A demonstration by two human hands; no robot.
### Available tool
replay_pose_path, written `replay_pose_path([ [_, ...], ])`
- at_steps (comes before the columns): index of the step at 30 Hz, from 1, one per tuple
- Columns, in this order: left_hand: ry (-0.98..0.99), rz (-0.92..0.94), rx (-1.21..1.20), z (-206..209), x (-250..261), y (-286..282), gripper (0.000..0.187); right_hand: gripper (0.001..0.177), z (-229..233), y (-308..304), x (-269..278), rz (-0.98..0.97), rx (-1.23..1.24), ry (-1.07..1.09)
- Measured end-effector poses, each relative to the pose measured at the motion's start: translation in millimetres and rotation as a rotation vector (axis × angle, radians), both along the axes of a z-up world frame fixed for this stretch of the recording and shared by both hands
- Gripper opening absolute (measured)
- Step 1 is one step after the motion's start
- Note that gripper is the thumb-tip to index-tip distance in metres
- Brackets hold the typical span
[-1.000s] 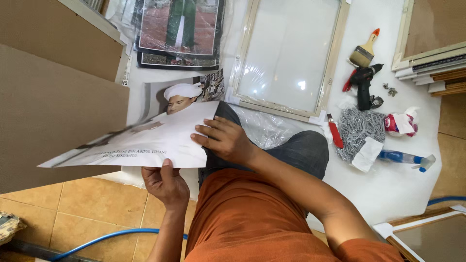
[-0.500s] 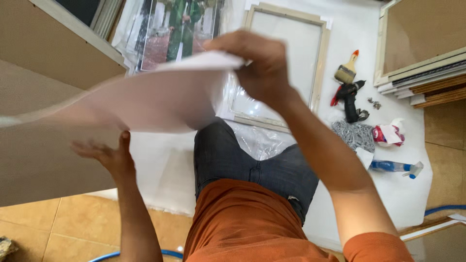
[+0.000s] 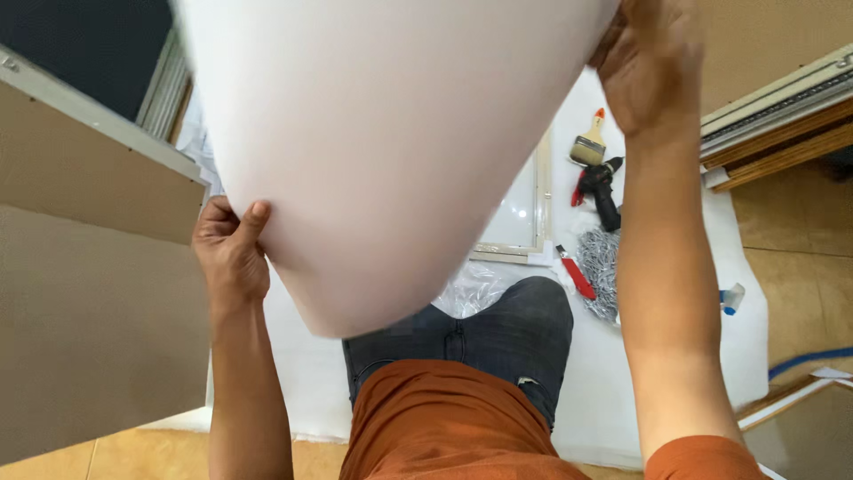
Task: The person assembles a picture frame by securing a backing board with a drill, cutting away excess plastic wrap with a utility knife, and cleaning the glass surface with a brush and cloth. Finally, a white backing sheet is placed into the frame.
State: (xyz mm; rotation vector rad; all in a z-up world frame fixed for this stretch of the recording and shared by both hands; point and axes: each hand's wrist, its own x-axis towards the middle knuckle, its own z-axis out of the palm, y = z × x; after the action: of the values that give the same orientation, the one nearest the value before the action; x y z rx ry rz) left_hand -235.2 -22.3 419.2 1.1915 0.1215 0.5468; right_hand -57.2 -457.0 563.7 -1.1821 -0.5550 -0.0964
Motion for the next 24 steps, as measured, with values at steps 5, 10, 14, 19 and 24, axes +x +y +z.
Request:
replay_pose_path([
  [5,0.091,0.009,-0.079,-9,42,-15,0.024,0.053,-97,-26,-21,0.12,-0.097,0.235],
  [10,0.285,-0.006,-0.182,-44,83,-27,0.027,0.06,-199,-45,-80,-0.048,-0.329,0.511],
  [14,0.306,-0.232,-0.138,-66,86,-34,0.049,0.06,-232,-52,-115,-0.111,-0.114,0.659],
  [19,0.341,-0.436,-0.123,-77,95,-50,0.074,0.065,-238,-70,-133,-0.205,-0.047,0.691],
  [24,0.411,-0.397,-0.093,-83,123,-66,0.06,0.066,-236,-88,-121,-0.253,-0.043,0.672],
])
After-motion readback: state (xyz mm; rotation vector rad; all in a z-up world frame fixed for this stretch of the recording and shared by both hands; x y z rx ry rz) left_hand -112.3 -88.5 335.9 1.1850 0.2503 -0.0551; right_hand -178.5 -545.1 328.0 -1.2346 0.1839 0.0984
